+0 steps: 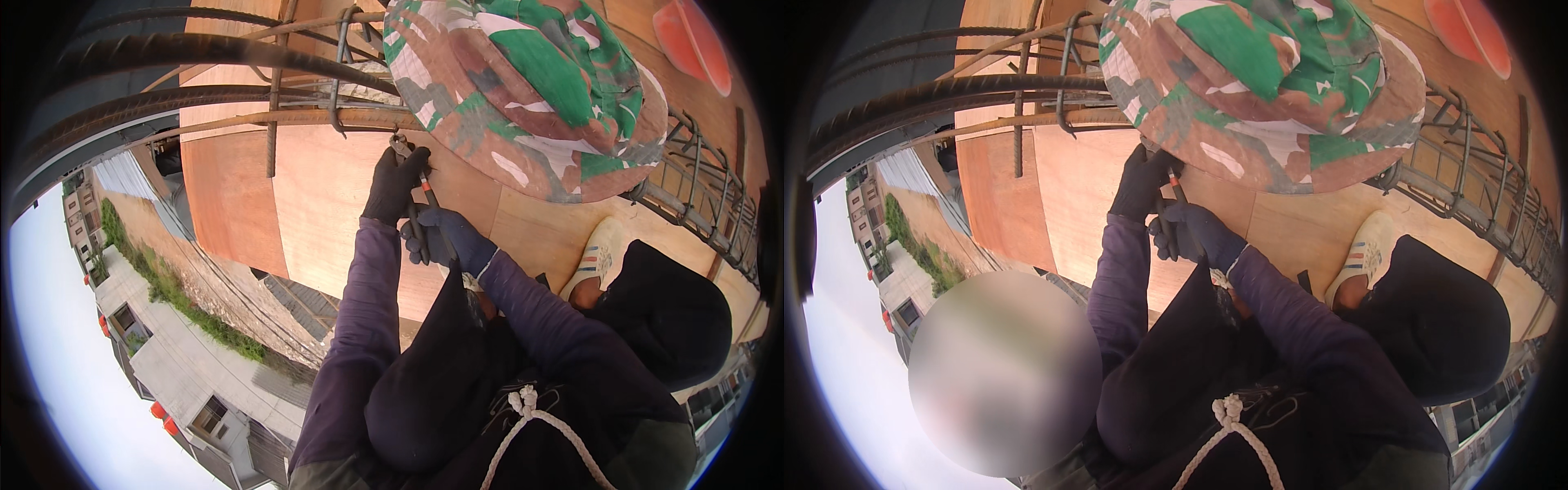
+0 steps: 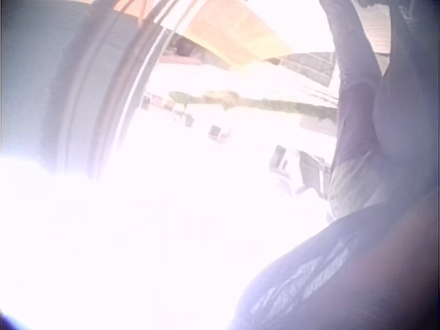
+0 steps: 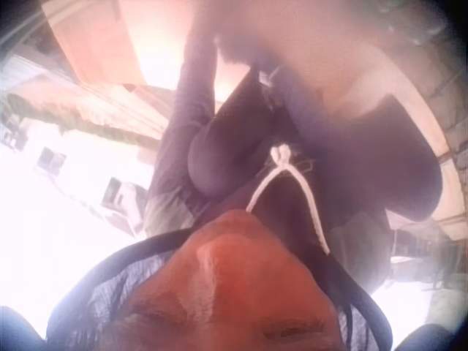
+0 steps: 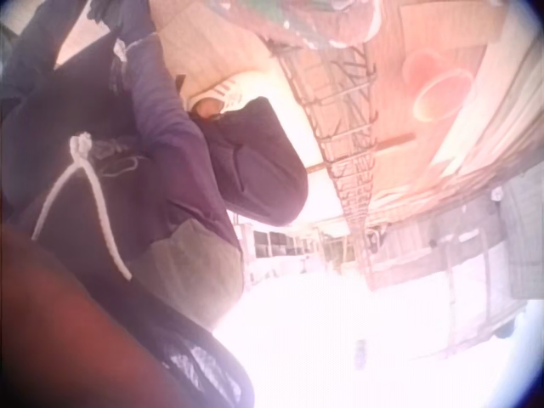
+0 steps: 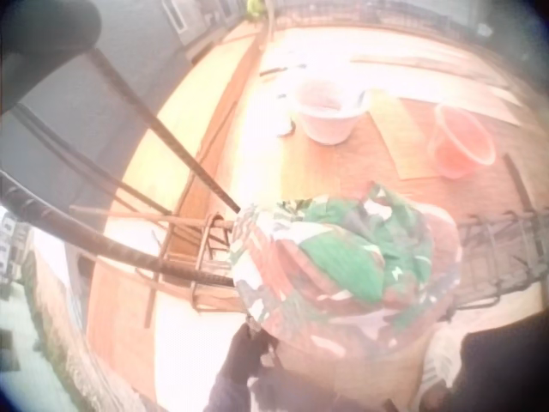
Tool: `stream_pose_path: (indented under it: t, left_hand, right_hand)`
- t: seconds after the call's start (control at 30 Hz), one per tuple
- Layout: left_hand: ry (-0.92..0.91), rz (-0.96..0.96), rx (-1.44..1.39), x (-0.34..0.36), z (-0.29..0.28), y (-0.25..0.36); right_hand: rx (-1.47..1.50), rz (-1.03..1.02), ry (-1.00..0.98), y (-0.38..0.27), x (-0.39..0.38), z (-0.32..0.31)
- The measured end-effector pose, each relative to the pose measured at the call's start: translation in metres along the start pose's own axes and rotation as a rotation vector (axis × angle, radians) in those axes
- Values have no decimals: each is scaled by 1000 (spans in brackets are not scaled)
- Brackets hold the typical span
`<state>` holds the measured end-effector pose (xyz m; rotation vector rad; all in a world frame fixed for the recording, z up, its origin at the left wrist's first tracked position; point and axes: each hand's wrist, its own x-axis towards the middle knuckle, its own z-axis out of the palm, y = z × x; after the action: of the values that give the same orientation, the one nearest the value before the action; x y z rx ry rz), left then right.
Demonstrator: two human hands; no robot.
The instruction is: The person ties metal rods on a scaffolding structure using wire and pliers. They repeatedly wrap wire around intersecting rods and twist it to secure the joints.
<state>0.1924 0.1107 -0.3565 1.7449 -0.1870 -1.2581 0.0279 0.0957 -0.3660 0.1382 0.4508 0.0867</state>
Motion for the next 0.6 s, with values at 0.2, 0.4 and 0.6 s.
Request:
stream_pose_path:
  t: [0.2, 0.4, 0.6]
  left_hand:
    - [12, -24, -24, 6, 5, 4]
    - [41, 3, -62, 3, 9, 3]
    - [48, -19, -61, -6, 4, 5]
  right_hand:
    - [-145, 91, 72, -34, -4, -13]
    - [-311, 125, 179, -40, -2, -33]
    - [-115, 96, -93, -30, -10, -18]
